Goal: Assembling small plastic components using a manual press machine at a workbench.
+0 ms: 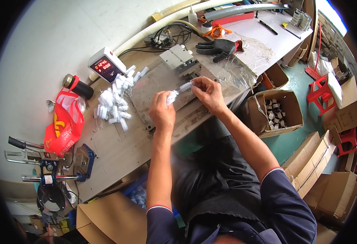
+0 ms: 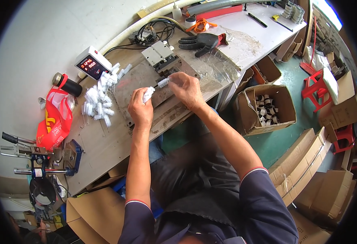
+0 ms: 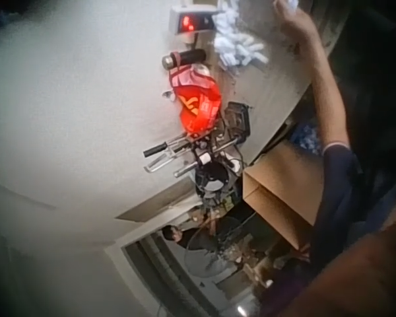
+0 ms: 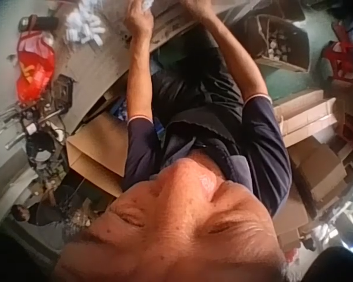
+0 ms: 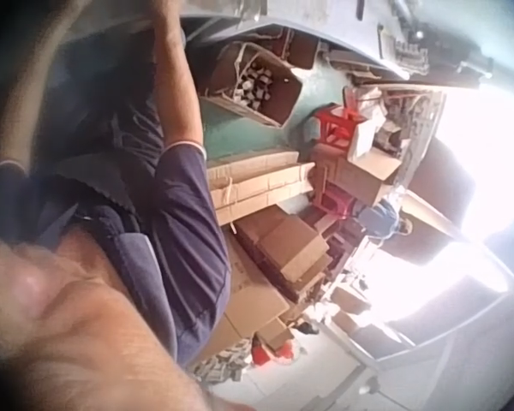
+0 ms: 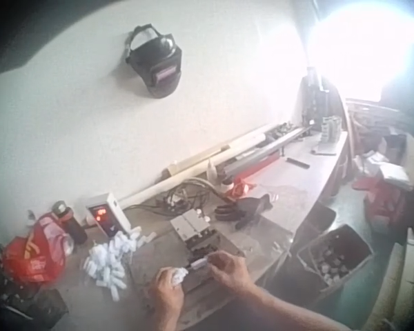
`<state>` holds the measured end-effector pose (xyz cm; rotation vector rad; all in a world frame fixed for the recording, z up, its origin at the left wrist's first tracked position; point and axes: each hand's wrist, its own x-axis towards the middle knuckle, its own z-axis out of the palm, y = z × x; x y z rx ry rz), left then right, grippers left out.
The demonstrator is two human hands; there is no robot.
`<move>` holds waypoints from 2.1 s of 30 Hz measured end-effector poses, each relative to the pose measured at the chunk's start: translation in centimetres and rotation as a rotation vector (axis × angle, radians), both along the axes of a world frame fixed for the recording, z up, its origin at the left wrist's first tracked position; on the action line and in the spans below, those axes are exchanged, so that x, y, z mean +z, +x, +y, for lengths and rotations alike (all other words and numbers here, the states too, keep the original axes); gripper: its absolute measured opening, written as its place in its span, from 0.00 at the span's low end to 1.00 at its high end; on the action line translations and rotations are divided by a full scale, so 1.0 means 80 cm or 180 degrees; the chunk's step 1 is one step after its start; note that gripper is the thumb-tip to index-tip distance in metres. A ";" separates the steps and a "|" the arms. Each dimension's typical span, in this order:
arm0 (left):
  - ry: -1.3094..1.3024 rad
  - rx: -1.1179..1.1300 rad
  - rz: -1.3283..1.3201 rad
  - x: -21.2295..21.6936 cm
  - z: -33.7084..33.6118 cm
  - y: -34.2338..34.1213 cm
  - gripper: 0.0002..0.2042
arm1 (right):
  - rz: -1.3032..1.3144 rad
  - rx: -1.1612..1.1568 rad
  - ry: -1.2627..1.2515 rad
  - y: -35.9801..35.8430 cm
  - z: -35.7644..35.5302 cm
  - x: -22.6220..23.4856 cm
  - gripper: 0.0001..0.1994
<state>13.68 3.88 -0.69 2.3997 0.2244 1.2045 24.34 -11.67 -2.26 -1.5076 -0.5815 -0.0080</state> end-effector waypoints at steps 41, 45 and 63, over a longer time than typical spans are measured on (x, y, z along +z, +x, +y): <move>-0.0450 0.2034 0.0263 -0.015 0.135 -0.162 0.13 | 0.0066 0.0197 -0.0402 -0.009 -0.002 0.012 0.08; -0.0504 0.1470 0.0185 0.008 0.088 -0.147 0.14 | -0.0807 -0.0260 -0.0261 -0.025 0.000 0.021 0.05; 0.0300 -0.0762 0.0244 0.019 -0.007 -0.017 0.18 | -0.0517 0.0528 -0.2022 -0.018 -0.043 0.047 0.09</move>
